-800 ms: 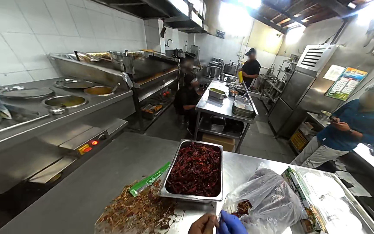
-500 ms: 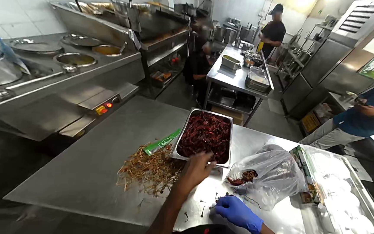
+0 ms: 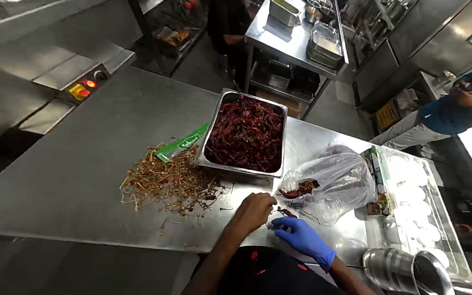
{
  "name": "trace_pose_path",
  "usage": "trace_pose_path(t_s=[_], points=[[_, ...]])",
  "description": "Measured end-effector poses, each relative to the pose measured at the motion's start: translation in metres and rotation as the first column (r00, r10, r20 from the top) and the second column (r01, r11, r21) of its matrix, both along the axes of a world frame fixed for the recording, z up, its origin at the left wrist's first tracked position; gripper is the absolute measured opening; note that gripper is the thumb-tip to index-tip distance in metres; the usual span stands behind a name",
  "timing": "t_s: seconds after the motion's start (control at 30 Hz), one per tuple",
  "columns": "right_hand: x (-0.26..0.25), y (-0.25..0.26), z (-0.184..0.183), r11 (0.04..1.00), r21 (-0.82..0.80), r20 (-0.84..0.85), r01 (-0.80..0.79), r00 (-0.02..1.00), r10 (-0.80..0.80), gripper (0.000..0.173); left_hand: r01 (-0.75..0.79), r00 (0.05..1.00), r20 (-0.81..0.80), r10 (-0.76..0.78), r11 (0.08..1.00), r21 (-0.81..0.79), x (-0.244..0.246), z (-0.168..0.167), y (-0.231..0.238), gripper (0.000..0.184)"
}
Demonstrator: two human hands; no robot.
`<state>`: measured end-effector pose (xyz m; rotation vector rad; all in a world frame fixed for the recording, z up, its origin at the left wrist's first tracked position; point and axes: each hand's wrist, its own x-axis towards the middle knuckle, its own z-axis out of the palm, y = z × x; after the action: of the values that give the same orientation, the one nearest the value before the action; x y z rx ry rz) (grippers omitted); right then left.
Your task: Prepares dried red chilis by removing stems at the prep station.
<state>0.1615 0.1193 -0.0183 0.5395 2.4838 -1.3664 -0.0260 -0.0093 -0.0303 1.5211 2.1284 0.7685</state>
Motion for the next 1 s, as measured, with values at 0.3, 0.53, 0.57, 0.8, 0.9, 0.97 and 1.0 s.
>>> trace_pose_path(t_s=[0.3,0.53,0.57,0.8,0.9,0.97,1.0], points=[[0.027,0.021,-0.015,0.830,0.525,0.085,0.187,0.959,-0.270,0.032,0.017,0.998,-0.055,-0.020,0.999,-0.048,0.021,-0.027,0.010,0.024],[0.010,0.004,-0.031,0.751,0.603,-0.022,0.269,0.947,-0.321,0.027,0.010,1.000,-0.016,-0.010,1.000,0.029,0.020,-0.024,0.010,0.024],[0.008,0.005,-0.028,0.786,0.535,-0.032,0.309,0.937,-0.347,0.026,-0.001,1.000,-0.001,0.001,0.997,0.082,0.019,-0.020,0.009,0.029],[-0.005,0.015,0.012,0.918,0.152,-0.267,0.367,0.909,-0.319,0.015,0.029,0.999,0.011,-0.034,0.955,0.294,0.020,-0.002,0.009,0.024],[-0.020,0.018,0.018,0.925,0.060,-0.497,0.375,0.815,-0.298,0.015,-0.094,0.983,0.181,0.023,0.915,0.393,0.023,0.001,0.006,0.027],[-0.032,0.016,0.021,0.926,-0.063,-0.537,0.372,0.770,-0.345,0.018,-0.234,0.933,0.356,0.049,0.835,0.499,0.024,0.006,0.005,0.019],[-0.038,0.013,0.023,0.917,-0.137,-0.523,0.376,0.758,-0.389,0.016,-0.298,0.896,0.442,0.047,0.800,0.520,0.025,0.008,0.005,0.016]])
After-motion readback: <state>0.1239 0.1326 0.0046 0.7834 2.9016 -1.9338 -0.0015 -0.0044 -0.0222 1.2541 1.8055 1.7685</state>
